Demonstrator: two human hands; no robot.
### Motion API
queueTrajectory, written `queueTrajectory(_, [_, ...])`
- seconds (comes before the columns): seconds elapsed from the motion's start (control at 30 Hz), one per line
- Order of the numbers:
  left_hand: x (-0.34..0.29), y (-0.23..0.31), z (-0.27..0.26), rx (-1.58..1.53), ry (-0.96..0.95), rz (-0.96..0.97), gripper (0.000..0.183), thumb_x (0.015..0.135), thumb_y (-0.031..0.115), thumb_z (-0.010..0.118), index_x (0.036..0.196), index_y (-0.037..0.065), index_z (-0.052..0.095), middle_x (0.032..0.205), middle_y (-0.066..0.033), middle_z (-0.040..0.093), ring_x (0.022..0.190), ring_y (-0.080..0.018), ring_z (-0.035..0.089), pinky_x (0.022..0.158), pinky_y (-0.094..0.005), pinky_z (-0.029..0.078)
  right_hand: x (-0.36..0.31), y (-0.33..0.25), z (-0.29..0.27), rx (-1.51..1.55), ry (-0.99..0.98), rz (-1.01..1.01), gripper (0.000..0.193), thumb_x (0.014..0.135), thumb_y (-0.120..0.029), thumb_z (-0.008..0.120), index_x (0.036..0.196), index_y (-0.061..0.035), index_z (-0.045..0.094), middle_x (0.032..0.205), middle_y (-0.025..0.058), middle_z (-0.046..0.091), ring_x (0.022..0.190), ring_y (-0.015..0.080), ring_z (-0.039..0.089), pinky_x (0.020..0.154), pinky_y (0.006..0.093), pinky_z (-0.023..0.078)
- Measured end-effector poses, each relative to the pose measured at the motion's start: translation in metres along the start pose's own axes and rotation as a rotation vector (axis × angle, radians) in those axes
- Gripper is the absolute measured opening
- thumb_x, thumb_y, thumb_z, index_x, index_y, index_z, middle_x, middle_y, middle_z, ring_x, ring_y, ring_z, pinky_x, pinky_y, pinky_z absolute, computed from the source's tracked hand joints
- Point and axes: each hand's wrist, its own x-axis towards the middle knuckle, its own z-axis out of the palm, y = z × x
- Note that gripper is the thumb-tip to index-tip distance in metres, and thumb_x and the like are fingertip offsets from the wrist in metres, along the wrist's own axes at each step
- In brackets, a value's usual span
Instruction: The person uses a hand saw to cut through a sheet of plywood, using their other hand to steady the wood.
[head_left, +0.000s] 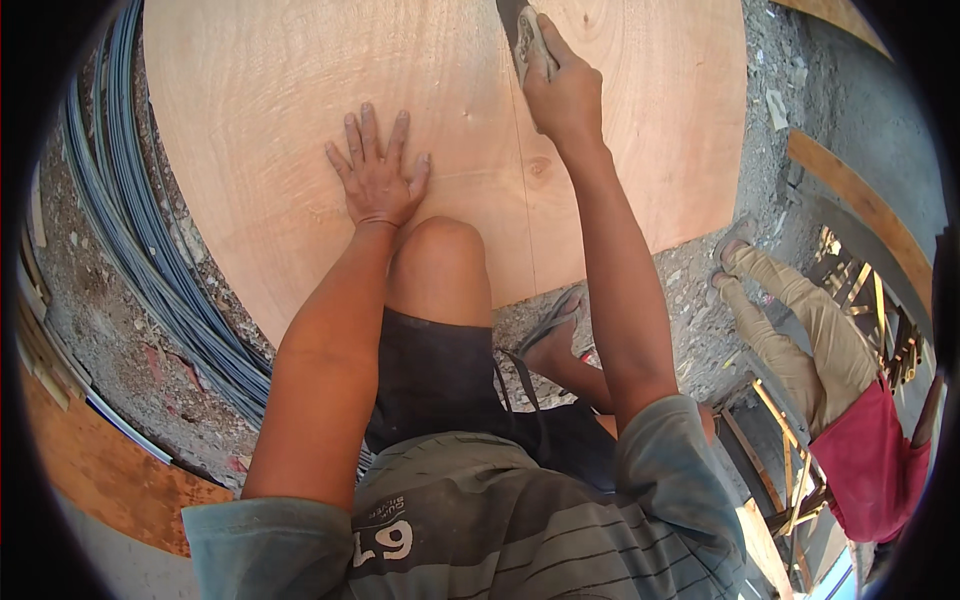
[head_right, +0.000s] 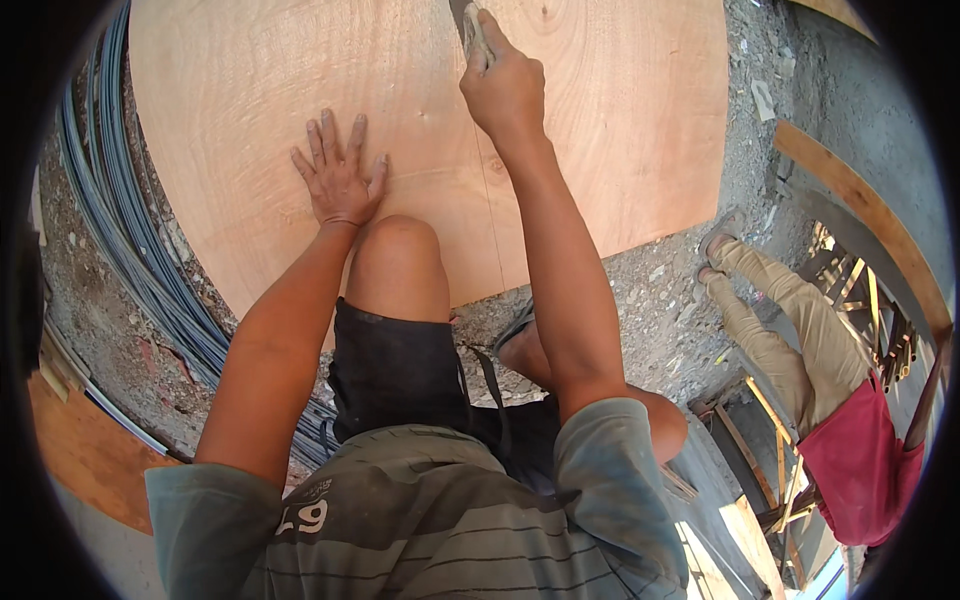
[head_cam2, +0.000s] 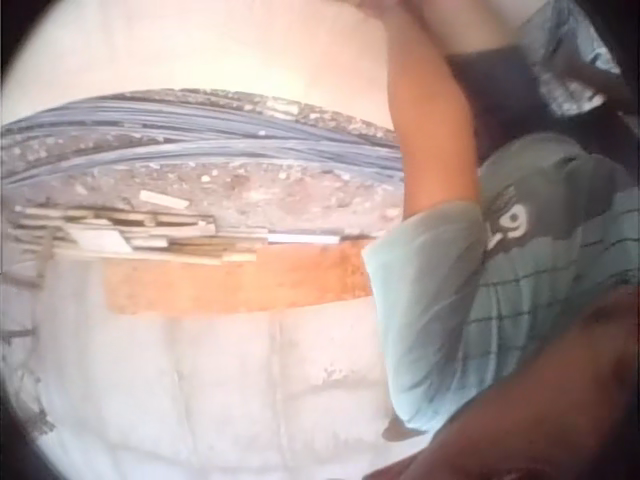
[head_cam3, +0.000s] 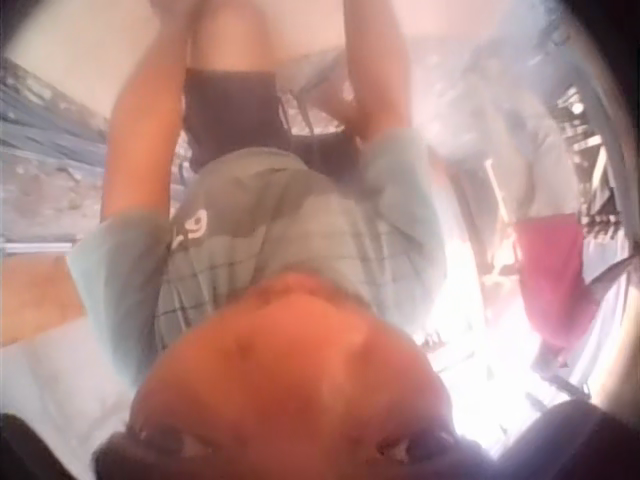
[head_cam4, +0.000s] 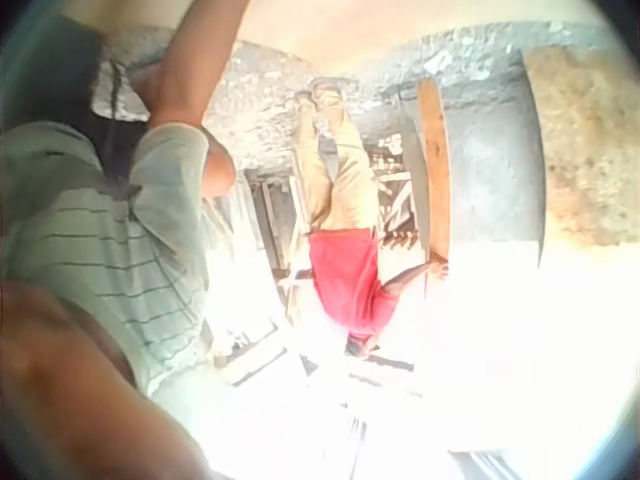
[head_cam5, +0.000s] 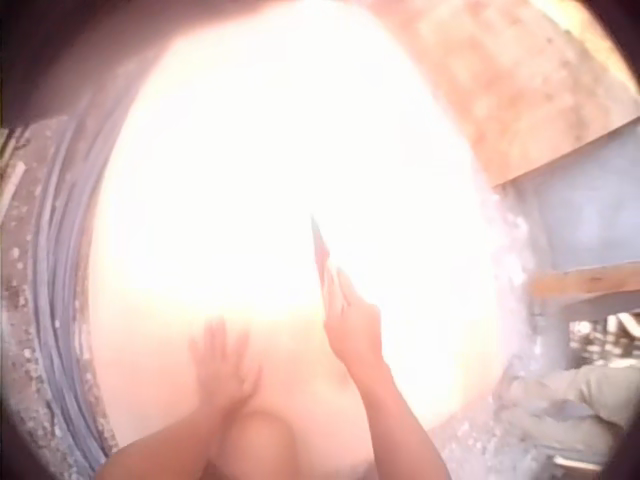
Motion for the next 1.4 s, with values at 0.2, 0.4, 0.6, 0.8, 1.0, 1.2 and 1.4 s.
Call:
queueTrajectory(0.2, [0.002, -0.016, -0.004, 0.049, 0.006, -0.023, 0.076, 0.096, 0.057, 0.059, 0.165, 0.032, 0.04, 0.177, -0.0166, 0.019, 0.163, -0.0417, 0.014, 0.125, -0.0719, 0.003, -0.13, 0.023, -0.018, 0.001, 0.099, -0.13, 0.054, 0.097, -0.001, 0.063, 0.15, -0.0044, 0.059, 0.095, 0.0246, 0.078, 0.071, 0.0347, 0.077, 0.063, 0.0372, 0.057])
queueTrajectory(0.4, [0.009, 0.007, -0.007, -0.006, 0.018, 0.035, 0.075, 0.096, 0.056, 0.059, 0.165, 0.032, 0.04, 0.177, -0.0176, 0.019, 0.163, -0.0425, 0.013, 0.125, -0.0721, 0.003, 0.015, -0.002, 0.003, -0.046, 0.042, 0.005, 0.049, 0.099, -0.017, 0.057, 0.148, -0.0166, 0.062, 0.086, 0.0249, 0.075, 0.071, 0.0414, 0.073, 0.069, 0.045, 0.06])
queueTrajectory(0.6, [-0.001, -0.007, -0.004, 0.073, 0.034, 0.016, 0.076, 0.097, 0.057, 0.056, 0.165, 0.029, 0.039, 0.177, -0.0187, 0.016, 0.163, -0.0436, 0.01, 0.125, -0.0719, 0.002, 0.01, -0.015, 0.022, -0.045, -0.016, 0.057, 0.069, 0.097, -0.032, 0.066, 0.16, -0.0125, 0.045, 0.1, 0.0246, 0.072, 0.09, 0.0437, 0.072, 0.085, 0.0508, 0.058])
queueTrajectory(0.8, [0.003, 0.008, -0.017, 0.105, -0.007, -0.003, 0.076, 0.098, 0.056, 0.054, 0.166, 0.025, 0.038, 0.177, -0.0188, 0.014, 0.164, -0.0422, 0.007, 0.126, -0.0691, -0.001, -0.119, 0.003, -0.001, 0.254, 0.28, 0.119, 0.095, 0.094, -0.02, 0.075, 0.169, -0.0043, 0.018, 0.131, 0.0235, 0.059, 0.118, 0.0386, 0.063, 0.101, 0.0465, 0.052])
queueTrajectory(1.0, [-0.005, 0.014, -0.026, 0.089, 0.036, -0.01, 0.076, 0.097, 0.057, 0.055, 0.165, 0.026, 0.041, 0.176, -0.0184, 0.018, 0.163, -0.04, 0.011, 0.127, -0.0684, 0.0, -0.341, 0.031, -0.011, 0.462, -0.259, 0.198, 0.061, 0.09, -0.023, 0.08, 0.144, 0.0001, 0.062, 0.135, 0.0188, 0.066, 0.116, 0.031, 0.069, 0.099, 0.0407, 0.055])
queueTrajectory(1.2, [-0.018, -0.002, -0.037, -0.037, 0.091, -0.051, 0.078, 0.094, 0.053, 0.064, 0.163, 0.022, 0.043, 0.176, -0.0186, 0.019, 0.163, -0.0406, 0.014, 0.126, -0.0718, 0.005, -0.304, 0.024, -0.021, 0.289, -0.174, 0.006, 0.033, 0.088, -0.021, 0.078, 0.113, 0.0003, 0.07, 0.118, 0.0193, 0.069, 0.106, 0.0385, 0.07, 0.089, 0.0447, 0.057])
queueTrajectory(1.4, [-0.053, 0.02, -0.038, -0.145, -0.158, -0.267, 0.078, 0.092, 0.048, 0.071, 0.159, 0.014, 0.048, 0.173, -0.0188, 0.029, 0.16, -0.0395, 0.024, 0.121, -0.0743, 0.019, -0.256, 0.056, -0.031, 0.184, -0.478, 0.092, 0.035, 0.091, -0.039, 0.071, 0.09, -0.004, 0.073, 0.095, 0.0186, 0.074, 0.092, 0.038, 0.071, 0.084, 0.0463, 0.056])
